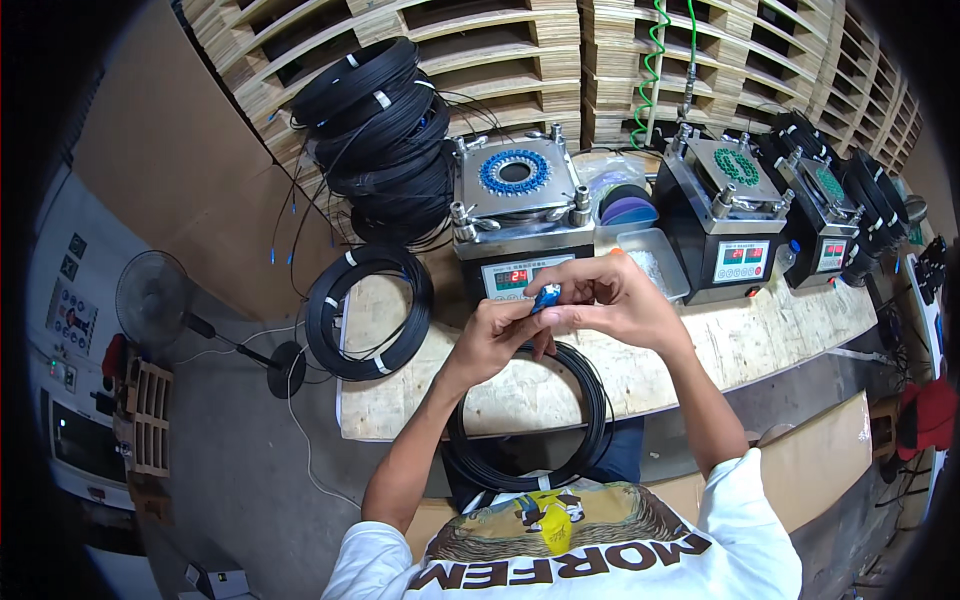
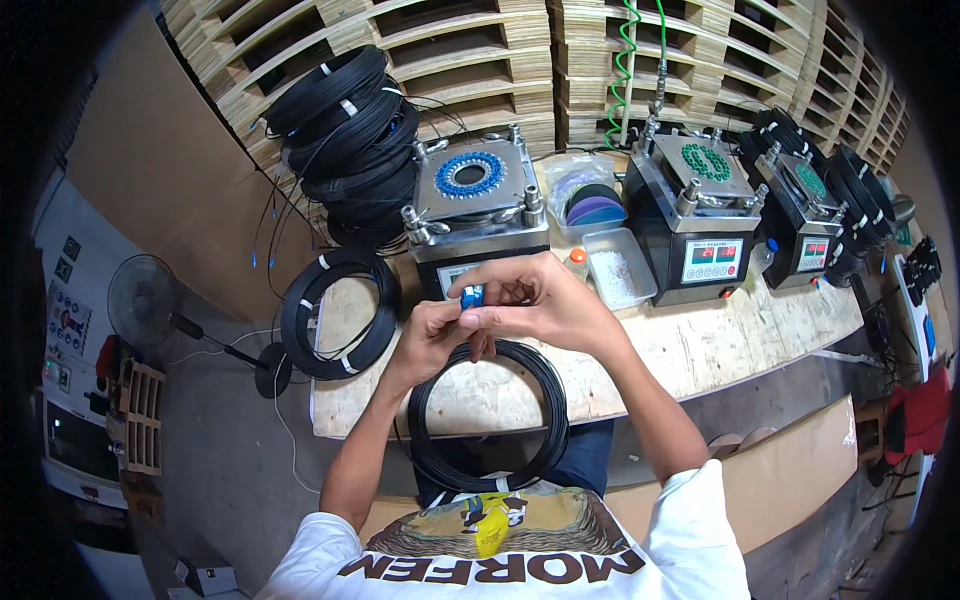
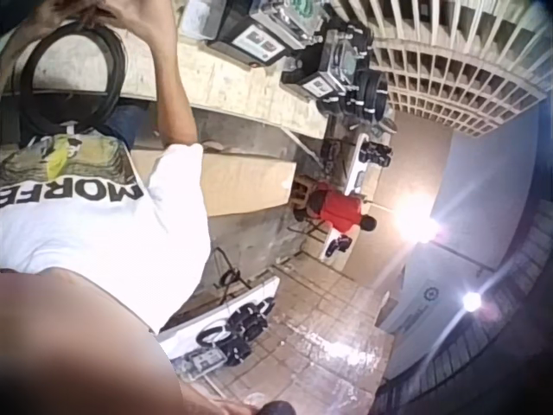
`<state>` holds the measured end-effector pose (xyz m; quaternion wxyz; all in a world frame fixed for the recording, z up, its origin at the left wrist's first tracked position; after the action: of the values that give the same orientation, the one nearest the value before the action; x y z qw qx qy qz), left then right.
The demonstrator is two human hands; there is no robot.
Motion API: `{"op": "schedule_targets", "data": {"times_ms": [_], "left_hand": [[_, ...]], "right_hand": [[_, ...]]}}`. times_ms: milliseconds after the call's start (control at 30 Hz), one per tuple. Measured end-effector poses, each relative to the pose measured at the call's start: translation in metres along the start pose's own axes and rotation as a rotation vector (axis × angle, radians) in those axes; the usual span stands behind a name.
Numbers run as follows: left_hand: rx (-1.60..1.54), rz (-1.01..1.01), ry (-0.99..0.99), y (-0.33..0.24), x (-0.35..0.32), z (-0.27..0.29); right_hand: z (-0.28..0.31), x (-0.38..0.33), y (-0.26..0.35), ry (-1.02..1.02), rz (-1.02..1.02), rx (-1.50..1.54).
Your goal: The recorder is loading fiber optic connectors into a polishing machine circular jig.
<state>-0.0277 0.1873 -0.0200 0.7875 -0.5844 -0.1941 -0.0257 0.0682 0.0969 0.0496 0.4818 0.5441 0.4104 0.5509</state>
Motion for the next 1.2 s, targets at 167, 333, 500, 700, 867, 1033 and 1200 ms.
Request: {"op": "schedule_targets", "data": {"times_ms": [167,333,500,700,867,1033,1200], "left_hand": [[-0.134,0.112,-0.106,-0.016,-0.004,-0.012],[-0.173,0.027,-0.202,-0.011,-0.016,0.004],[0.054,-0.044,-0.356,-0.02,-0.013,0.002],[0.079,-0.012,-0.465,-0.005,-0.024,0.007],[0.017,-0.026,-0.47,0.001,-0.024,0.009],[-0.026,-0.019,-0.415,0.021,-0.027,0.008],[-0.039,-0.049,-0.428,0.024,-0.031,0.011]], "right_hand": [[-0.003,-0.003,-0.003,-0.154,0.152,-0.086],[-0.005,-0.006,-0.002,-0.156,0.134,0.056],[0.001,-0.01,-0.004,-0.201,0.175,0.005],[0.014,-0.011,-0.043,0.09,0.027,0.306],[0.185,-0.021,-0.127,-0.503,-0.155,-0.472],[0.262,-0.045,-0.275,-0.362,-0.514,-0.964],[0.252,-0.052,-0.315,-0.336,-0.492,-1.065]]}}
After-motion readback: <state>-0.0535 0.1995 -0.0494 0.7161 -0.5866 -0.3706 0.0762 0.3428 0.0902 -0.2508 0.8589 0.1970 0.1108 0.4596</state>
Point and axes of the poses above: each hand's wrist, its own x-axis towards the middle knuckle, its own z-axis out of the back of the hand, y = z × x, the point moved 7 cm from there along x, towards the middle knuckle, and after that the axes turned 8 degrees about x, right-handed, at the moved point
